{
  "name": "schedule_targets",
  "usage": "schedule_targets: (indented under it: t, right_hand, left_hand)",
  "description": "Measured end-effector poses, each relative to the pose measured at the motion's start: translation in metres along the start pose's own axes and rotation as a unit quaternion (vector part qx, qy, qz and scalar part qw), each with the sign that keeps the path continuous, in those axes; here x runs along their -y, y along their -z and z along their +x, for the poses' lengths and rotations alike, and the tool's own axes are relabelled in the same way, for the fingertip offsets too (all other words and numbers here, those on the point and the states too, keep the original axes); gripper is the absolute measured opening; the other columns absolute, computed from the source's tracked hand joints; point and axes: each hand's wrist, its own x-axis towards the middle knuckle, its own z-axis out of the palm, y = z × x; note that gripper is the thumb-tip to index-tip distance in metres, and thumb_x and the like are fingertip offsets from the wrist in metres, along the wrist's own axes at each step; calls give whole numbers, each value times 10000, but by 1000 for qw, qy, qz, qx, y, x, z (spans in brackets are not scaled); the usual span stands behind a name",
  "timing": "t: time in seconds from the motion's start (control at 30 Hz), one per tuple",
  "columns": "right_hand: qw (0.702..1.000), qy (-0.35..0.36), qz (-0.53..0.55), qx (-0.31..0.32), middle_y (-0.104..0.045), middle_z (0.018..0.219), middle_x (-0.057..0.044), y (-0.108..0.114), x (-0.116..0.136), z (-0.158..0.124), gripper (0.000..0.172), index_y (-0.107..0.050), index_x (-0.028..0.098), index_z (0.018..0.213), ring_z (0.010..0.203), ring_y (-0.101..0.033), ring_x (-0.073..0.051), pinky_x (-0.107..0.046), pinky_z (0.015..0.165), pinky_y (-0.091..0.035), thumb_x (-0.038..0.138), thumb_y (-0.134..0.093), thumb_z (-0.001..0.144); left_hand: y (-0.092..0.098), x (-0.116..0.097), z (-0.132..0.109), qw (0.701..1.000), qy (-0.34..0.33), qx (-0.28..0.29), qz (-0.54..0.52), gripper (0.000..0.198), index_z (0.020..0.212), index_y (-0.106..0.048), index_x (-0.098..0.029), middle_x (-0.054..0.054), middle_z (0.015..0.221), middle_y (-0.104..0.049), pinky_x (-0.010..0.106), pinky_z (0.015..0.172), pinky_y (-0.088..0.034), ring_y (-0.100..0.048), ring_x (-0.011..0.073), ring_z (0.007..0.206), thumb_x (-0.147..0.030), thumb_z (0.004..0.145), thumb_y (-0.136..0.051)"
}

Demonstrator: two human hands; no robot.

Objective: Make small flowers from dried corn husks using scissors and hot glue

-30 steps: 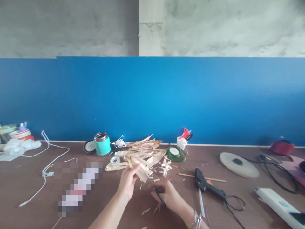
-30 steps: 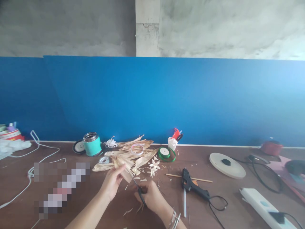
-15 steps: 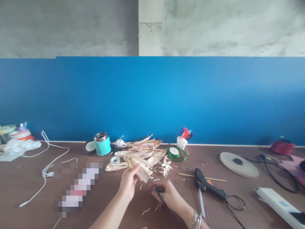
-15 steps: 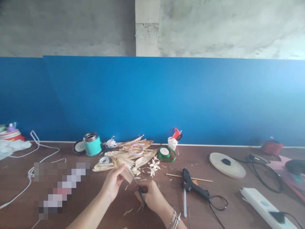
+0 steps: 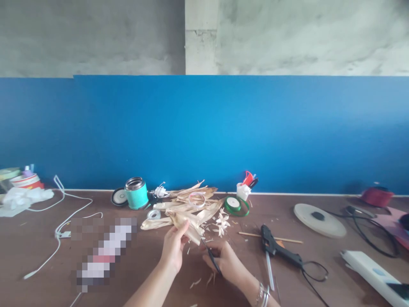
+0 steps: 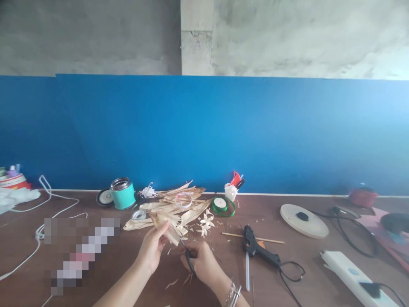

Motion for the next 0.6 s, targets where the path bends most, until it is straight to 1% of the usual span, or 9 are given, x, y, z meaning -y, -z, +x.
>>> schedule_targets:
  t: [0.1, 0.23, 0.43, 0.6]
  right_hand:
    - [1000, 0, -6, -6, -404, 476, 72, 0, -1, 1, 199, -683, 107, 802, 434, -293, -49, -180, 418, -228, 189, -585, 649]
    - [1000, 7, -6, -3, -417, 478, 70, 0, 0, 1, 179, -688, 116, 787, 439, -311, -52, -180, 426, -246, 196, -588, 662]
    - [1000, -1, 8, 2, -427, 479, 66, 0, 4, -1, 118, -632, 129, 697, 437, -334, -53, -180, 424, -259, 240, -627, 658]
    - [1000, 3, 5, 1, -409, 494, 63, 0, 6, -2, 117, -601, 125, 657, 463, -318, -54, -184, 433, -237, 239, -625, 656]
  left_hand:
    - [-1, -1, 0, 1000, -7, -7, -1, 279, 663, -665, -124, 7, 622, -672, 191, 512, -425, -590, 109, 552, -299, 527, -836]
    - [-1, -1, 0, 1000, -21, 5, 16, 282, 681, -655, -131, 12, 641, -683, 211, 548, -440, -604, 126, 574, -298, 528, -823]
    - [-1, 4, -1, 997, -26, 26, 69, 291, 728, -650, -133, 32, 650, -697, 255, 579, -455, -626, 167, 588, -310, 553, -800]
    - [-1, 6, -1, 996, -27, 32, 75, 297, 765, -643, -136, 33, 655, -700, 269, 589, -464, -630, 173, 594, -303, 568, -790]
